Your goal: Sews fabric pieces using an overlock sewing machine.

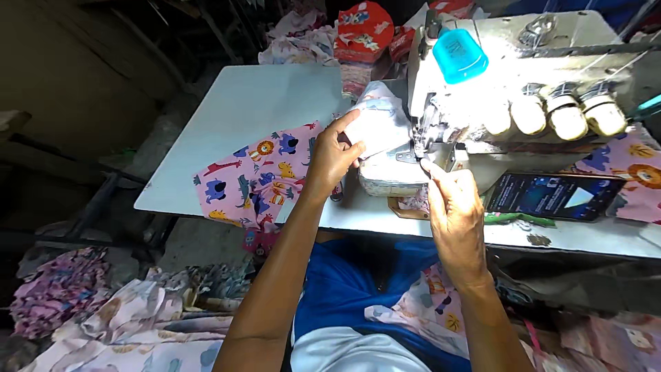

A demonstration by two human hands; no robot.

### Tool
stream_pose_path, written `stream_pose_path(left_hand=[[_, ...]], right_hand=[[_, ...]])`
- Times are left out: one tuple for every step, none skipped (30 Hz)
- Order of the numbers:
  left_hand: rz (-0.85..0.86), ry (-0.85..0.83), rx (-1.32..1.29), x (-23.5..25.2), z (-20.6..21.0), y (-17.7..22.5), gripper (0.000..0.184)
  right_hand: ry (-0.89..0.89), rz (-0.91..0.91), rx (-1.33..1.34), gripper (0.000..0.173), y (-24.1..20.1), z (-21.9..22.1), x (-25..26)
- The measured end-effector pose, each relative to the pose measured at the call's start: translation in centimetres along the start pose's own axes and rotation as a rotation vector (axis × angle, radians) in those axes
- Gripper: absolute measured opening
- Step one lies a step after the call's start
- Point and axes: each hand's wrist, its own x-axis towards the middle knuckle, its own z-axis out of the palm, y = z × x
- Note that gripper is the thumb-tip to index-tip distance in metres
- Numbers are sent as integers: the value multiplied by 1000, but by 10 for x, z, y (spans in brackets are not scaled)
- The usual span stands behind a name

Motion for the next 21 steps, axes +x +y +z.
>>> stream_pose_path(left_hand=[[4, 13, 13, -2, 0, -1, 56], [3, 25, 28, -5, -1, -3, 54], [-5, 35, 43, -10, -2, -5, 52], [-12, 46, 57, -16, -3, -7, 50], [-20, 52, 73, -24, -5, -9, 46], [-22, 60, 84, -33, -6, -11, 43], [-10, 69, 91, -43, -7, -14, 40], [5, 75, 93, -55, -8, -17, 39], [22, 71, 94, -69, -9, -20, 37], [42, 81, 104, -80, -8, -24, 34], [60, 95, 113, -88, -6, -27, 29], [76, 105, 119, -93, -3, -30, 24], [94, 103, 110, -98, 1, -33, 20], [119, 79, 87, -104, 5, -37, 17], [152, 23, 68, -110, 8, -41, 15], [189, -60, 58, -115, 11, -46, 15], [241, -152, 62, -120, 13, -50, 18], [302, -230, 91, -122, 12, -55, 21], [356, -248, 150, -123, 9, -59, 23], [385, -201, 241, -122, 2, -63, 22], [386, -122, 338, -120, -7, -67, 22]], right_hand=[[-2, -4, 8, 34, 1, 1, -2], [-8, -4, 20, 35, 2, 2, -4], [-16, -6, 30, 37, 3, 3, -6], [-30, -2, 44, 39, 3, 5, -9], [-46, 9, 65, 40, 4, 6, -12], [-57, 14, 82, 42, 3, 7, -15], [-60, 13, 98, 43, 2, 8, -18], [-61, 10, 110, 44, 1, 10, -21], [-65, 9, 122, 44, -1, 11, -23], [-72, 7, 141, 44, -3, 12, -25], [-83, 4, 168, 44, -6, 12, -25], [-97, 2, 217, 44, -9, 14, -25], [-124, -2, 282, 46, -11, 14, -25], [-166, -5, 368, 48, -13, 15, -24], [-211, -4, 469, 49, -15, 15, -22], [-248, 5, 561, 48, -16, 16, -21], [-264, 37, 624, 44, -16, 15, -20], [-242, 98, 659, 37, -16, 15, -19], [-176, 176, 681, 28, -13, 14, -19], [-85, 238, 689, 22, -6, 13, -17], [5, 275, 690, 17, 5, 11, -15]])
